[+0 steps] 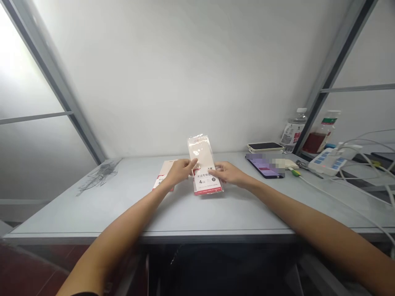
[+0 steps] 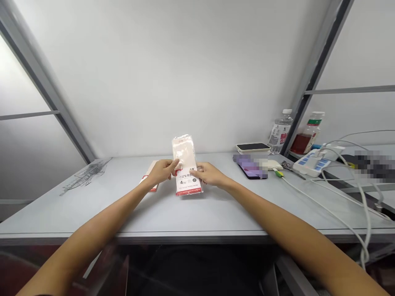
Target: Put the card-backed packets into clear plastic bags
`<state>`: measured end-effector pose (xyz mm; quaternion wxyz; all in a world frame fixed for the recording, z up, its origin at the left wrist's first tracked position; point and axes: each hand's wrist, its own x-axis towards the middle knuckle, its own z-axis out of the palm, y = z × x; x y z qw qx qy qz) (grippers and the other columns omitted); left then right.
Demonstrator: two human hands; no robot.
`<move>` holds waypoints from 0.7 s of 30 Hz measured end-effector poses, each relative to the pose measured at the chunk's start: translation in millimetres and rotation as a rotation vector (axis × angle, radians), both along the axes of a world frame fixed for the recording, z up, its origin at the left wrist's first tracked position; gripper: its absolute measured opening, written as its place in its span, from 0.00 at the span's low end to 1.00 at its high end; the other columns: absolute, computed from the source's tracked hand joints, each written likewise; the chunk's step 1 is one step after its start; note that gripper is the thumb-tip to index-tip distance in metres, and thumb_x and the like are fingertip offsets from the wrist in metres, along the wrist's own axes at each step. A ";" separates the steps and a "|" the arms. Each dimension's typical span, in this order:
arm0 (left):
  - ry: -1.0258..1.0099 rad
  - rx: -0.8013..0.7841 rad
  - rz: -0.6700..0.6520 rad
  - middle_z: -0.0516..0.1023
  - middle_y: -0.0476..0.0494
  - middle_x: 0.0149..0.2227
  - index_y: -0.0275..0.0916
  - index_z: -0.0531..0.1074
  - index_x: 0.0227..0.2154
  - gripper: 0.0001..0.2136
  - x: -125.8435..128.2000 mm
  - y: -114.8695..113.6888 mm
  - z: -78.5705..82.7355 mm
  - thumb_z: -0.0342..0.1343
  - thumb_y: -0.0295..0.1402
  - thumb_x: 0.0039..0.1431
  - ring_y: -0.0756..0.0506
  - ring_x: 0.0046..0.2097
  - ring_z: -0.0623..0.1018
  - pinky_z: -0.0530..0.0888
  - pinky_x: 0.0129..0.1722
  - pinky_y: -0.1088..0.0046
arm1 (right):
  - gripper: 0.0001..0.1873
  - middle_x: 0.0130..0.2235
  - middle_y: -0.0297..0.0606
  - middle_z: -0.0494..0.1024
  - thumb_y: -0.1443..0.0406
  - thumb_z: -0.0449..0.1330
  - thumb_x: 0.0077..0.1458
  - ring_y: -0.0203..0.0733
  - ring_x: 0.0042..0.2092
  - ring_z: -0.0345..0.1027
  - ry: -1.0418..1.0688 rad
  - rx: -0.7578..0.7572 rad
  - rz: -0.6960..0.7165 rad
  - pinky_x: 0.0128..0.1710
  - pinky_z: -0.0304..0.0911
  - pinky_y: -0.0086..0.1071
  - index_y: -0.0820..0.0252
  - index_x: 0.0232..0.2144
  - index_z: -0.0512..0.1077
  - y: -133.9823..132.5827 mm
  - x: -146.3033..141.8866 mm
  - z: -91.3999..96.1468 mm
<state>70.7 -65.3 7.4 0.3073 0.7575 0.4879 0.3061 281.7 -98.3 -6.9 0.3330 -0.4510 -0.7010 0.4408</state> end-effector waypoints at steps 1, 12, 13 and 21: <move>0.094 0.024 0.042 0.73 0.45 0.23 0.37 0.67 0.22 0.28 -3.5 2.9 1.8 0.40 0.60 0.50 0.51 0.20 0.69 0.63 0.22 0.74 | 0.21 0.26 0.36 0.75 0.53 0.58 0.50 0.35 0.24 0.66 0.003 -0.010 -0.024 0.21 0.57 0.27 0.63 0.40 0.69 1.1 0.5 -1.6; 0.815 -0.142 0.439 0.76 0.36 0.28 0.39 0.70 0.26 0.31 -55.4 37.0 15.8 0.50 0.64 0.32 0.37 0.31 0.76 0.67 0.29 0.68 | 0.16 0.24 0.35 0.75 0.55 0.58 0.50 0.33 0.21 0.63 -0.065 -0.072 -0.160 0.19 0.55 0.26 0.62 0.35 0.66 3.3 0.4 -8.2; 0.842 -0.167 0.439 0.76 0.36 0.28 0.39 0.70 0.26 0.31 -57.1 38.5 15.0 0.52 0.64 0.31 0.37 0.33 0.76 0.67 0.29 0.68 | 0.17 0.23 0.34 0.74 0.54 0.57 0.51 0.32 0.20 0.61 -0.090 -0.060 -0.157 0.20 0.54 0.26 0.62 0.36 0.67 2.4 0.7 -6.8; 0.938 -0.329 0.435 0.76 0.37 0.29 0.40 0.71 0.28 0.32 -57.8 42.6 14.5 0.57 0.62 0.23 0.35 0.35 0.76 0.68 0.32 0.67 | 0.29 0.27 0.39 0.77 0.42 0.48 0.51 0.36 0.22 0.65 -0.592 0.046 -0.228 0.24 0.56 0.29 0.61 0.28 0.72 7.2 22.8 7.6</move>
